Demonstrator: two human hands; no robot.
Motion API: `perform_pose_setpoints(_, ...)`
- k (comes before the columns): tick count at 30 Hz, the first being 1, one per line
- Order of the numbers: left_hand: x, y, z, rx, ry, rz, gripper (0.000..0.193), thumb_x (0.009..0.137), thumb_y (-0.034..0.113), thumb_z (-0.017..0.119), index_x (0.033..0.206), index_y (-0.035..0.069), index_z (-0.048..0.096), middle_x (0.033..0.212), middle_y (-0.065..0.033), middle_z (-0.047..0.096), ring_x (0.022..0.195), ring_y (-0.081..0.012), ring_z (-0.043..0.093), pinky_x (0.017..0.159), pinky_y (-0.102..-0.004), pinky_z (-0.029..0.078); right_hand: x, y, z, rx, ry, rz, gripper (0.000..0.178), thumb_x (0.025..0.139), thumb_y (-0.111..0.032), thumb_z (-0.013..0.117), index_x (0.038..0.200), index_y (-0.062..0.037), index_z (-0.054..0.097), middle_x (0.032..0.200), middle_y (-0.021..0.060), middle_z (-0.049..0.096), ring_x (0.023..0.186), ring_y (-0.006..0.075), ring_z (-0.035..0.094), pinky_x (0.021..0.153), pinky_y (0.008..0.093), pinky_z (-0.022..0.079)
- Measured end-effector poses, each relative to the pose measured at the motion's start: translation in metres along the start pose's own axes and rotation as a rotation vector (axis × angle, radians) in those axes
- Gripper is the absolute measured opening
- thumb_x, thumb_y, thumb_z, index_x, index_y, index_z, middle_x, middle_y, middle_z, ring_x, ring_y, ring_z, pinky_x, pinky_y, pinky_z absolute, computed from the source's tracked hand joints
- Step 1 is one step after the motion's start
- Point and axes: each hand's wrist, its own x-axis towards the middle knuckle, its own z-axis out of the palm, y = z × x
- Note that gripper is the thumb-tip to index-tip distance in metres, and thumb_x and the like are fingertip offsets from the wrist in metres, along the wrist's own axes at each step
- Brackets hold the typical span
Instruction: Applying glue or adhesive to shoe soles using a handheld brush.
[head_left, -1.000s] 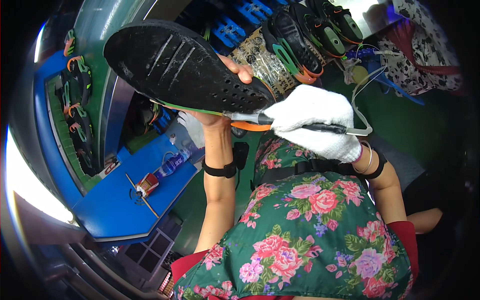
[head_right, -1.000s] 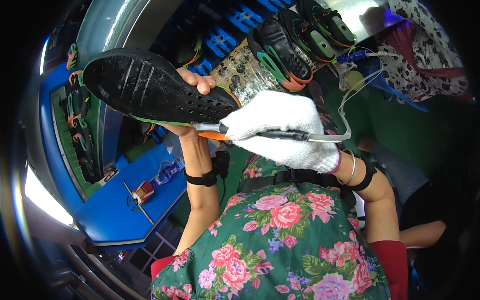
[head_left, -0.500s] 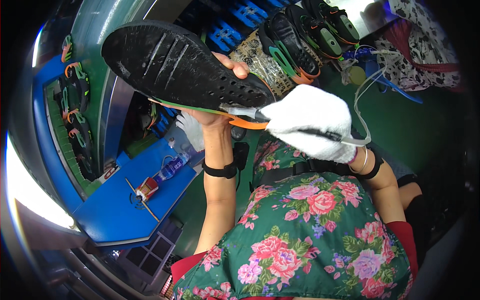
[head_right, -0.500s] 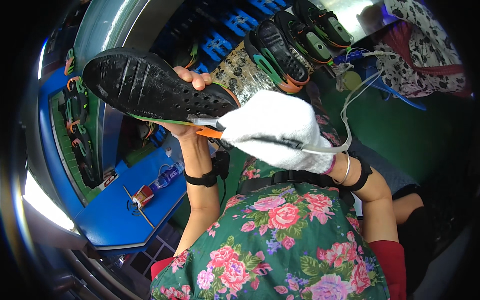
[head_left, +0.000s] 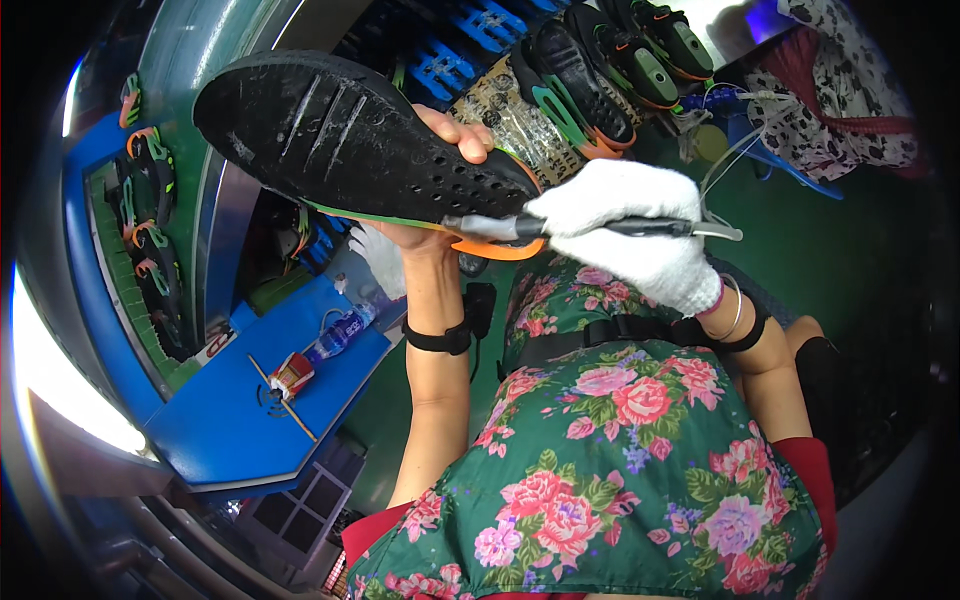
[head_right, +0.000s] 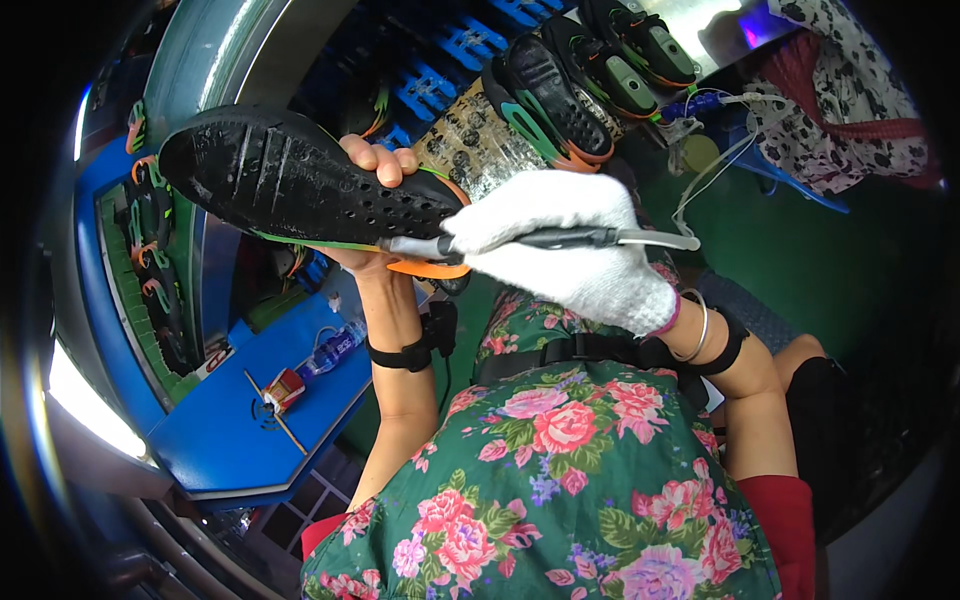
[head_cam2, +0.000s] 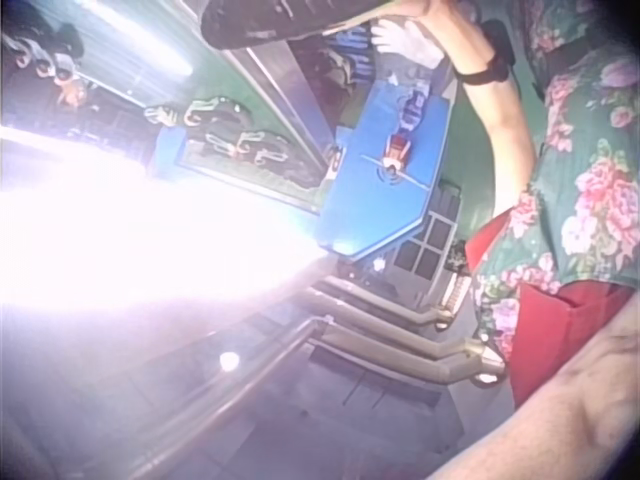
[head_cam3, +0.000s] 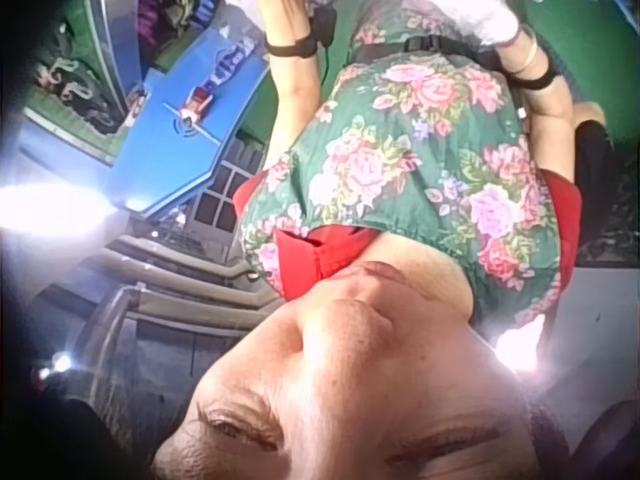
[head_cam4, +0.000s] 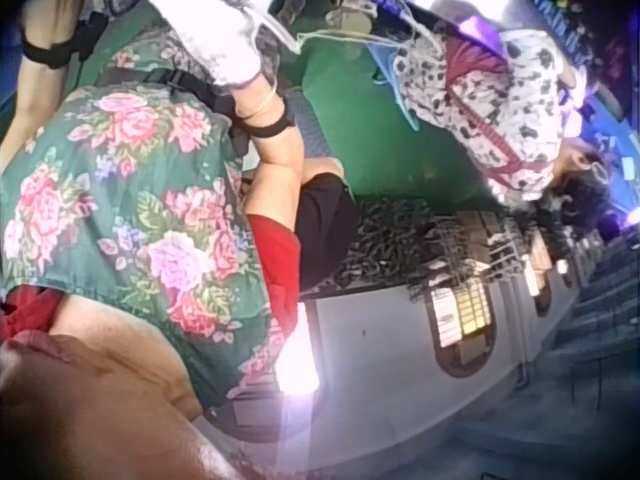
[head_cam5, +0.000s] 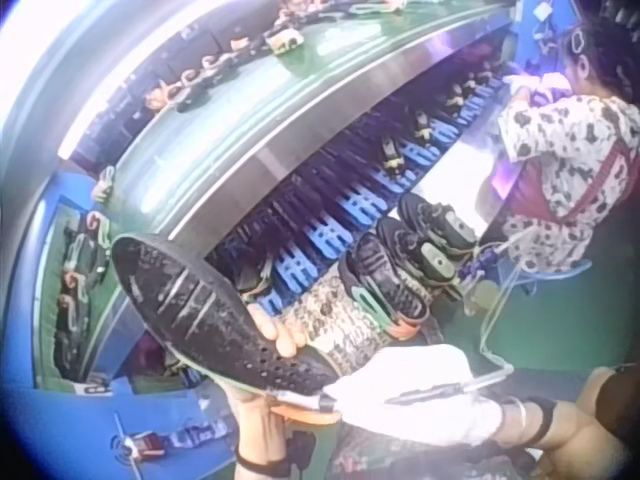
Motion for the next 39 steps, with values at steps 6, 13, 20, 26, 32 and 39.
perform_pose_setpoints(6,0.0,0.004,-0.005,0.149,-0.057,0.025,0.077,0.091,0.071,0.048,0.1,-0.004,0.06,0.086,-0.0175,0.067,0.08,-0.0283,0.068,0.085,-0.0413,0.048,0.0,-0.003,-0.006,-0.274,-0.116,-0.189,0.016,0.072,0.005,0.078,0.088,-0.0009,0.076,0.096,0.0142,0.076,0.083,0.0231,0.072,0.075,0.034,0.055)
perform_pose_setpoints(13,0.004,0.001,0.001,0.16,-0.05,0.02,0.076,0.092,0.07,0.047,0.098,-0.004,0.061,0.079,-0.0163,0.066,0.078,-0.0287,0.069,0.084,-0.0426,0.048,-0.001,-0.009,-0.01,-0.301,-0.088,-0.2,0.016,0.073,0.002,0.079,0.088,-0.0023,0.076,0.093,0.012,0.077,0.08,0.0229,0.071,0.073,0.0333,0.055)
perform_pose_setpoints(20,0.003,0.0,-0.004,0.19,-0.06,0.005,0.082,0.09,0.075,0.045,0.101,-0.005,0.061,0.081,-0.0162,0.066,0.079,-0.0293,0.069,0.085,-0.0417,0.049,-0.001,-0.009,-0.012,-0.291,-0.099,-0.191,0.015,0.073,0.001,0.08,0.087,-0.004,0.076,0.093,0.0102,0.077,0.079,0.0222,0.07,0.071,0.0336,0.055)
perform_pose_setpoints(26,0.009,-0.008,-0.001,0.079,-0.176,-0.012,0.067,0.094,0.06,0.057,0.108,-0.005,0.062,0.098,-0.0144,0.063,0.089,-0.028,0.067,0.085,-0.0424,0.048,-0.01,-0.031,-0.016,-0.382,-0.285,-0.334,0.015,0.074,0.003,0.079,0.087,-0.004,0.075,0.096,0.0115,0.076,0.08,0.0239,0.071,0.07,0.0347,0.055)
perform_pose_setpoints(32,0.001,-0.012,-0.009,0.068,-0.029,-0.049,0.104,0.076,0.089,0.051,0.106,-0.01,0.059,0.093,-0.0152,0.063,0.089,-0.0276,0.066,0.088,-0.0397,0.049,-0.014,-0.022,-0.015,-0.404,-0.236,-0.344,0.016,0.073,0.004,0.079,0.087,-0.004,0.075,0.097,0.0121,0.076,0.08,0.0245,0.071,0.07,0.0347,0.055)
perform_pose_setpoints(39,0.004,-0.014,-0.005,0.042,-0.029,-0.169,0.111,0.069,0.098,0.042,0.102,-0.007,0.059,0.091,-0.0137,0.063,0.084,-0.0266,0.064,0.083,-0.0415,0.047,-0.015,-0.016,-0.02,-0.468,-0.085,-0.282,0.021,0.073,0.003,0.08,0.092,-0.0036,0.075,0.096,0.012,0.076,0.081,0.0246,0.071,0.071,0.0339,0.056)
